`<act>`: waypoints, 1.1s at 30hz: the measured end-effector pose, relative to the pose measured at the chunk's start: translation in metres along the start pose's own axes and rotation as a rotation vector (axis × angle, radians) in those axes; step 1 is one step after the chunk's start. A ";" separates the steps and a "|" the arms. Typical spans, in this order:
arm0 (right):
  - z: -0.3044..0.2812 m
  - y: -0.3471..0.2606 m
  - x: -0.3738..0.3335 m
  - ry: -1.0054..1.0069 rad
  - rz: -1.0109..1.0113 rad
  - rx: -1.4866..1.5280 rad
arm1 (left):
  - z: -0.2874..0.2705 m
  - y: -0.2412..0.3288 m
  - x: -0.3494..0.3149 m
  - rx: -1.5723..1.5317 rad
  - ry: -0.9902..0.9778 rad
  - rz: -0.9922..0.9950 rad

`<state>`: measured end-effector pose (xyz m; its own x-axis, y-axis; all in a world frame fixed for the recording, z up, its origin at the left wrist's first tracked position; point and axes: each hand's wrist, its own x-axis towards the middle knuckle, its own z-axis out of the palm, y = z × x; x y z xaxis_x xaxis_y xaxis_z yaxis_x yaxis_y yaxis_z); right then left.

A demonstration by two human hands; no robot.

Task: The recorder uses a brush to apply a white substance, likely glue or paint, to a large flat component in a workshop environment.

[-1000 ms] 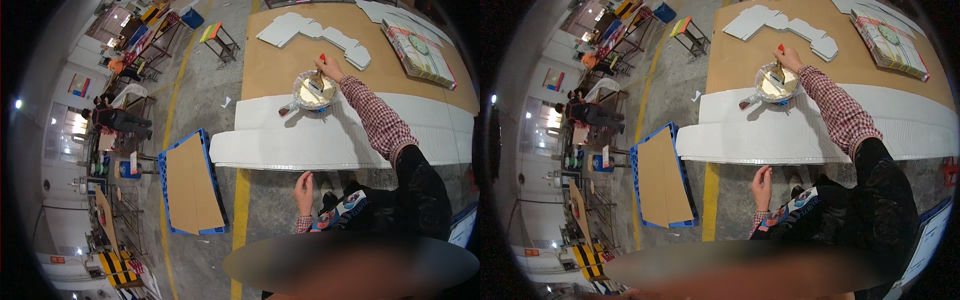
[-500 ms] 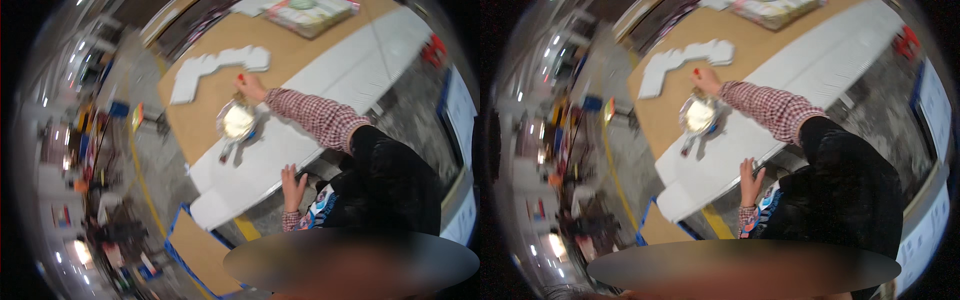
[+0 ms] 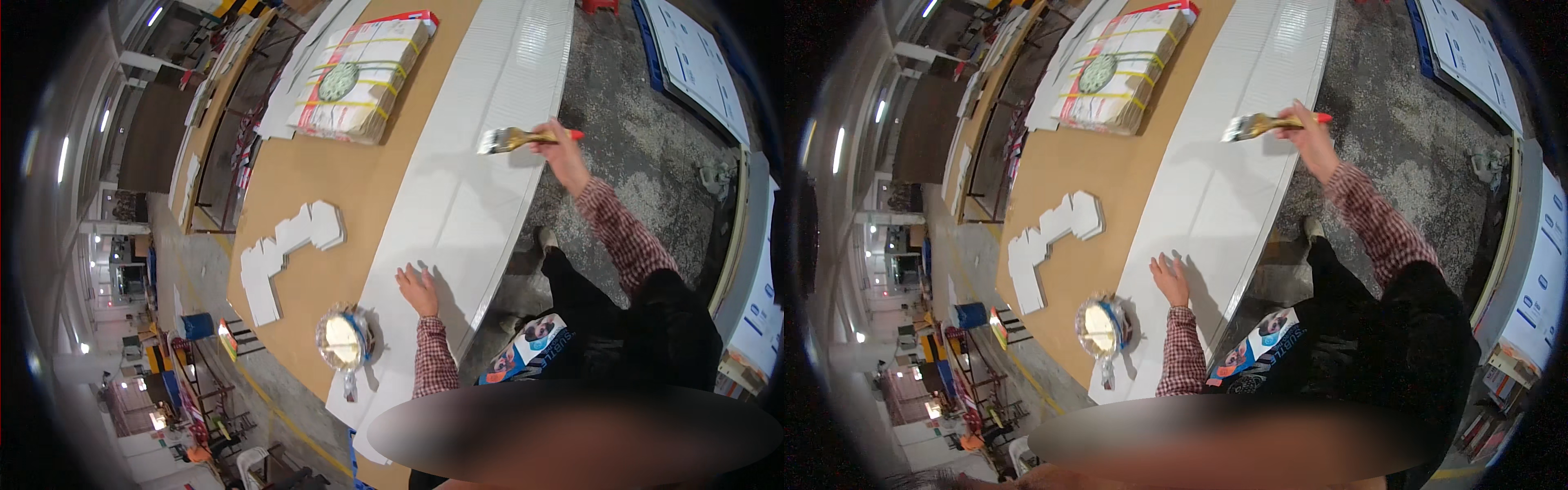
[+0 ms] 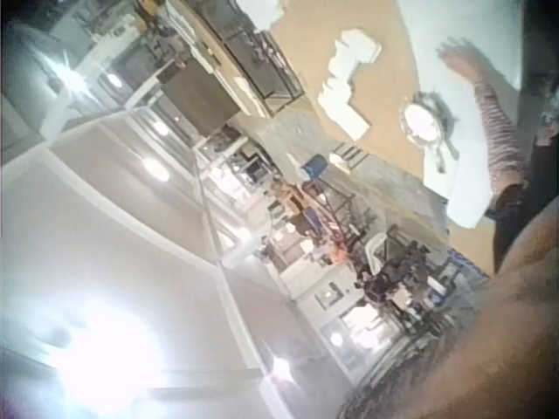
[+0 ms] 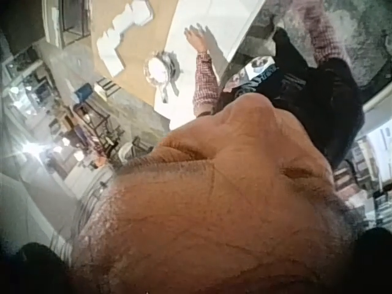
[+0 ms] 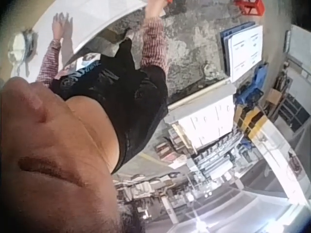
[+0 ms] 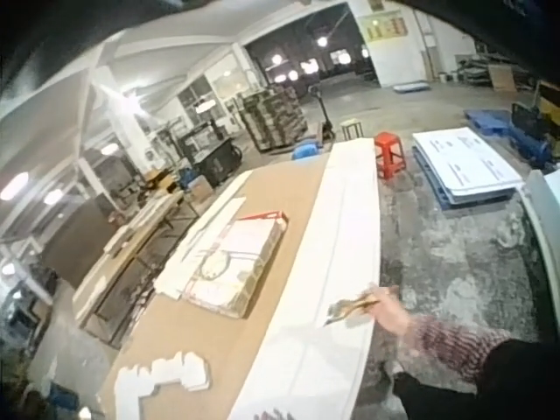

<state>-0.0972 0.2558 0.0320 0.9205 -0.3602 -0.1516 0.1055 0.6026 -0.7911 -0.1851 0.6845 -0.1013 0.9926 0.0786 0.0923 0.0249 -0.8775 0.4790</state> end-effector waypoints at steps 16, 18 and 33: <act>-0.095 -0.068 0.271 0.022 -0.684 -1.197 | 0.064 0.056 0.051 0.290 0.022 -0.490; -0.088 -0.048 0.252 -0.069 -0.588 -1.113 | 0.064 0.057 0.052 0.286 0.047 -0.458; -0.020 0.006 0.168 -0.065 -0.632 -1.080 | 0.067 0.046 0.054 0.260 0.054 -0.448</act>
<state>0.0510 0.1849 -0.0103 0.8412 -0.3190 0.4366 0.2011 -0.5649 -0.8003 -0.1223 0.6164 -0.1325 0.8705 0.4916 -0.0239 0.4814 -0.8403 0.2494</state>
